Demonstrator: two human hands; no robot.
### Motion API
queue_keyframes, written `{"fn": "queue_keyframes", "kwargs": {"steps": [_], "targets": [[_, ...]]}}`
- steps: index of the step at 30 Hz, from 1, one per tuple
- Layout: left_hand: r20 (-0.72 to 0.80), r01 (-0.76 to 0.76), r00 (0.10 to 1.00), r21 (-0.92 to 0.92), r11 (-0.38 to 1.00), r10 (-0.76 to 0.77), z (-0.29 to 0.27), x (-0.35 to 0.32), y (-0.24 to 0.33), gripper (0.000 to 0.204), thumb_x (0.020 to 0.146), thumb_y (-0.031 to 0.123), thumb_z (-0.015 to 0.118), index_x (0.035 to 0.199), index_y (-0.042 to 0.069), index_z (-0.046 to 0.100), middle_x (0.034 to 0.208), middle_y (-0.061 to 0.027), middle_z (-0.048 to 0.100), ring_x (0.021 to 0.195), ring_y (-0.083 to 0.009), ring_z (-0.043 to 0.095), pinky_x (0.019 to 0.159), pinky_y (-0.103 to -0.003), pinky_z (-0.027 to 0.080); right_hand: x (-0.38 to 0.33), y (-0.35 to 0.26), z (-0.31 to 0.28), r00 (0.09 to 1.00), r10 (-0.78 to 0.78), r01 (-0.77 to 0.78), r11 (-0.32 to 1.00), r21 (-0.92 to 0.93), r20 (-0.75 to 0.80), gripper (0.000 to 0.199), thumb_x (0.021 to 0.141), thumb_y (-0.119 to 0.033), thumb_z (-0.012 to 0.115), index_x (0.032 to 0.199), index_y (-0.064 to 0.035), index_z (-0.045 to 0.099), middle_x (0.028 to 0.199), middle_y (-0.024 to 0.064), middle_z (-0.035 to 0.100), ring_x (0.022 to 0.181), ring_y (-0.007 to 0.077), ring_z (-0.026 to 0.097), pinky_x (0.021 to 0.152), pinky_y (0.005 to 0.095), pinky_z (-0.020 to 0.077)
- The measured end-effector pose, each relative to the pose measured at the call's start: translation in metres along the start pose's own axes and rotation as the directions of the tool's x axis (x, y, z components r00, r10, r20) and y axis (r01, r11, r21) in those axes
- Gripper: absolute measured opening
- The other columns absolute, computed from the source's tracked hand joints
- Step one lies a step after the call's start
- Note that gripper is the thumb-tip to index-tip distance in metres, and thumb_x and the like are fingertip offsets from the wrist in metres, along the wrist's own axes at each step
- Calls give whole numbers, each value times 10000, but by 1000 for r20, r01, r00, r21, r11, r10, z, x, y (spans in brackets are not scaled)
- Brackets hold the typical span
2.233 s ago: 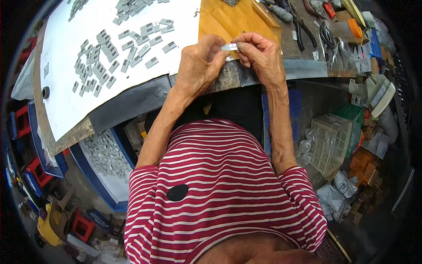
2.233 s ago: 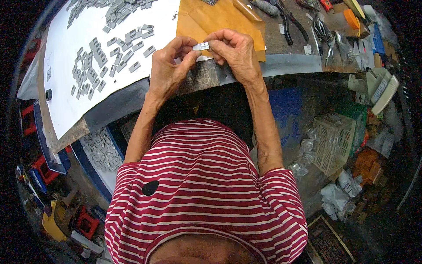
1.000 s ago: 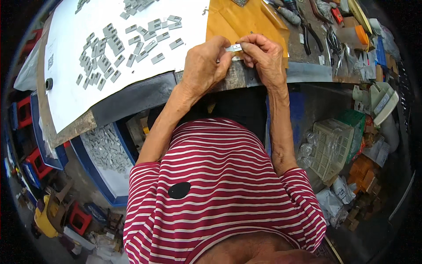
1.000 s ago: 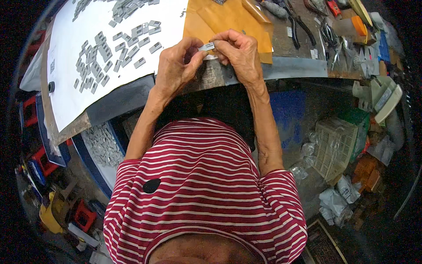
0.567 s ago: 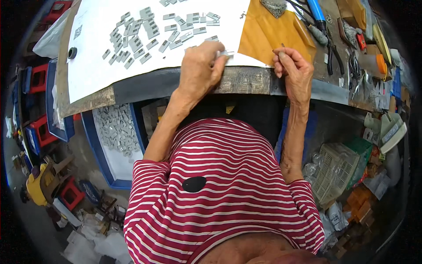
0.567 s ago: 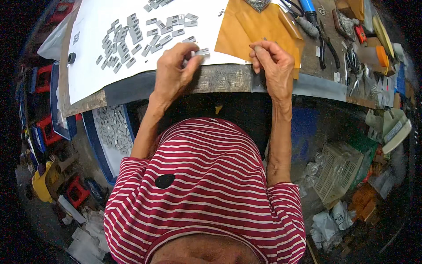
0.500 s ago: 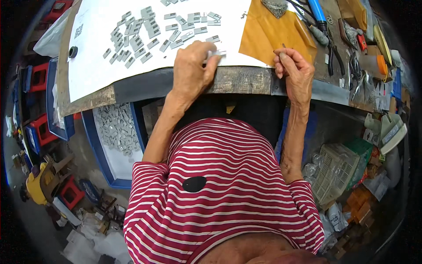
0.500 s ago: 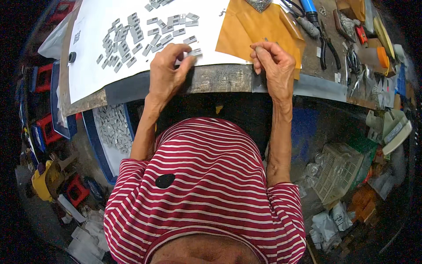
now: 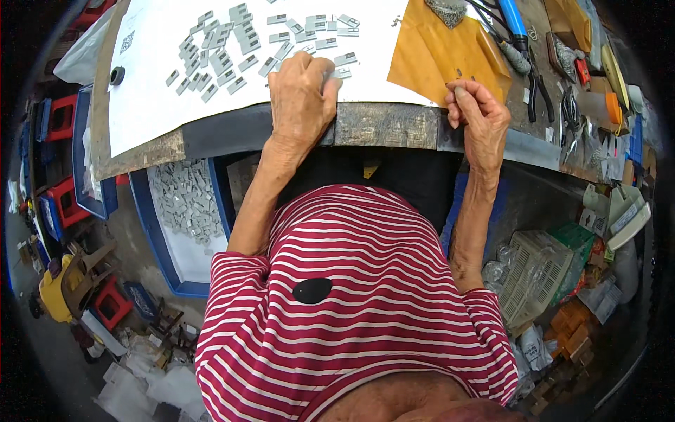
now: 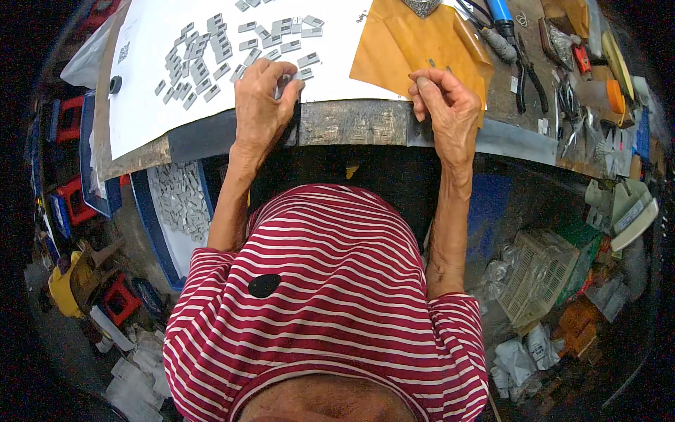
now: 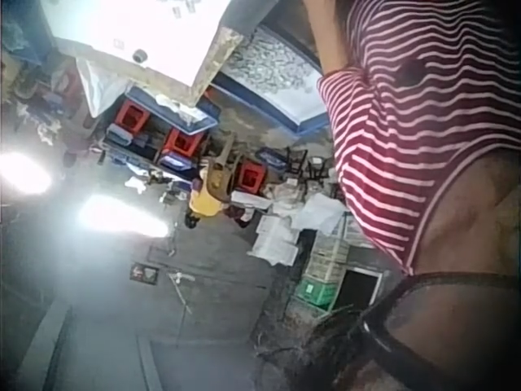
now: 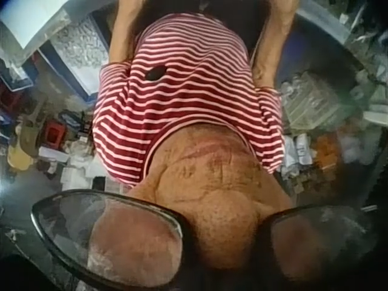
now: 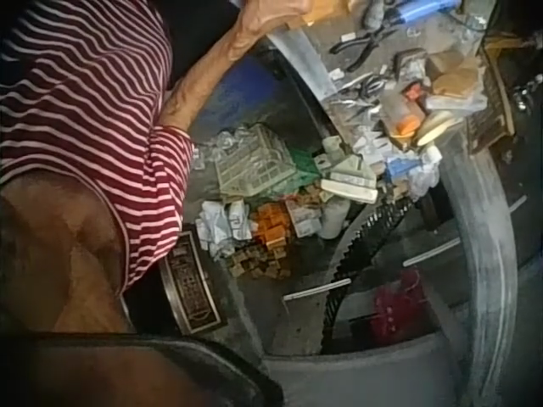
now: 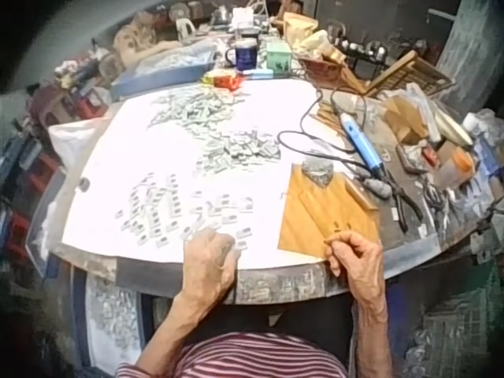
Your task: The recorder is sorting and inspecting small metal hardware tags at a workbench.
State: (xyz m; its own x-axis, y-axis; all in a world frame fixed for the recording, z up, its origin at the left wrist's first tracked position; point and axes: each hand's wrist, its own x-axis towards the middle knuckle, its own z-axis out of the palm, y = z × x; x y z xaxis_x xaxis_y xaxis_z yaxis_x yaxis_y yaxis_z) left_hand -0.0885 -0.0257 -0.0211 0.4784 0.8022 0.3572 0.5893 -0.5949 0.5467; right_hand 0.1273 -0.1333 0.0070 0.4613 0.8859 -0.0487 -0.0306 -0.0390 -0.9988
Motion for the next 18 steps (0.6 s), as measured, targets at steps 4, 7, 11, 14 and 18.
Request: {"fn": "queue_keyframes", "kwargs": {"steps": [4,7,11,14,18], "targets": [[-8,-14,1000,-4,1000,14,-1,-1,-1,115,687,92,634,788,43,606,741,-75,498,738,-230,490,650,-356,326,-2,0,-3,1000,-4,4,1000,-12,-2,149,847,-67,535,906,57,592,721,54,574,561,69,485,488,191,391],[-7,-15,1000,-7,1000,15,-1,-2,-2,113,687,89,634,788,46,607,742,-72,500,740,-229,492,649,-354,327,-2,0,-7,999,20,-19,1000,14,-29,150,848,-69,535,910,56,591,722,54,575,560,70,485,488,191,392],[-59,-78,995,4,997,78,3,2,-1,101,689,77,632,783,51,606,748,-69,511,745,-228,499,649,-354,335,-4,-4,-20,996,-24,23,1000,-19,-85,157,850,-77,539,918,54,592,722,51,576,554,66,477,488,191,391],[-55,-81,995,-11,997,80,4,5,0,103,687,69,632,783,49,600,751,-73,520,746,-237,506,653,-359,348,-1,-4,-28,992,-13,9,999,-33,-125,157,850,-77,540,917,55,591,720,52,574,548,67,473,483,191,386],[-67,-91,994,-26,996,89,-1,2,0,131,678,38,629,804,41,591,763,-87,538,752,-267,524,643,-373,368,10,3,-38,977,-129,78,957,-279,-168,129,810,-13,516,877,61,597,631,31,548,512,64,464,449,197,368]]}}
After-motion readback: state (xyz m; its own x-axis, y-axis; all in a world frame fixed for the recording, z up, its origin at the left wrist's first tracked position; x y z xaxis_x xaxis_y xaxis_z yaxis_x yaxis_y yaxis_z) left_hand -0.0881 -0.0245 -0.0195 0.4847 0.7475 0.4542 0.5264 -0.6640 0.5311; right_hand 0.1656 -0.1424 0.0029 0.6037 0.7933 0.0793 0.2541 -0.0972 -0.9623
